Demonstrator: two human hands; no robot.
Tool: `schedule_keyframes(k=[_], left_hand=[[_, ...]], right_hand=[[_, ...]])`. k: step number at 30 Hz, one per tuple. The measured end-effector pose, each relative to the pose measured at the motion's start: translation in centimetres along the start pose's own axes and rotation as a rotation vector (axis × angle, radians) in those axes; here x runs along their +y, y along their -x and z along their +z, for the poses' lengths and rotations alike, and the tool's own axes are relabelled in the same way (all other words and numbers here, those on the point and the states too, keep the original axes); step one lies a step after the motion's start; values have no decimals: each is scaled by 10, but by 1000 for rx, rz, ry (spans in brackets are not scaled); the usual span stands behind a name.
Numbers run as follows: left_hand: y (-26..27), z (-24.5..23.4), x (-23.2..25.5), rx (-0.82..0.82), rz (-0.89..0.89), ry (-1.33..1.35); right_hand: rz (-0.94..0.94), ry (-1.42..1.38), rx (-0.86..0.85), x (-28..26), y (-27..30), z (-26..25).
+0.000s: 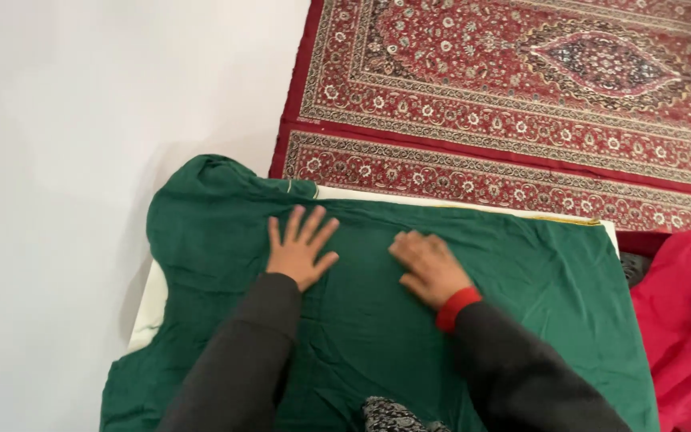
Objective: Folding a green garment on a flat surface and placing it on a closet shelf
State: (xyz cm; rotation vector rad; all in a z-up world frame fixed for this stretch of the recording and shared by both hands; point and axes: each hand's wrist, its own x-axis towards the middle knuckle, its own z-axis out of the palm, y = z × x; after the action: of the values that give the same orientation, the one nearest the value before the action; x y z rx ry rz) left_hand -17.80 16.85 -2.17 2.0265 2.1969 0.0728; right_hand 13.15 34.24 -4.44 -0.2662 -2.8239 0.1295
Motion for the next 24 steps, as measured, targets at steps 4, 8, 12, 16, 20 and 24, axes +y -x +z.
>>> schedule_keyframes(k=[4, 8, 12, 16, 20, 24], left_hand=[[-19, 6, -39, -18, -232, -26], [-20, 13, -7, 125, -283, -186], [-21, 26, 87, 177, 41, -194], [-26, 32, 174, 182, 241, -33], [-42, 33, 224, 391, 35, 88], [-39, 30, 233, 425, -25, -31]], right_hand=[[490, 262, -66, 75, 29, -5], [715, 290, 110, 69, 44, -2], [491, 346, -38, -15, 45, 5], [218, 34, -125, -78, 78, -50], [120, -81, -221, -33, 145, -81], [301, 16, -217, 73, 211, -92]])
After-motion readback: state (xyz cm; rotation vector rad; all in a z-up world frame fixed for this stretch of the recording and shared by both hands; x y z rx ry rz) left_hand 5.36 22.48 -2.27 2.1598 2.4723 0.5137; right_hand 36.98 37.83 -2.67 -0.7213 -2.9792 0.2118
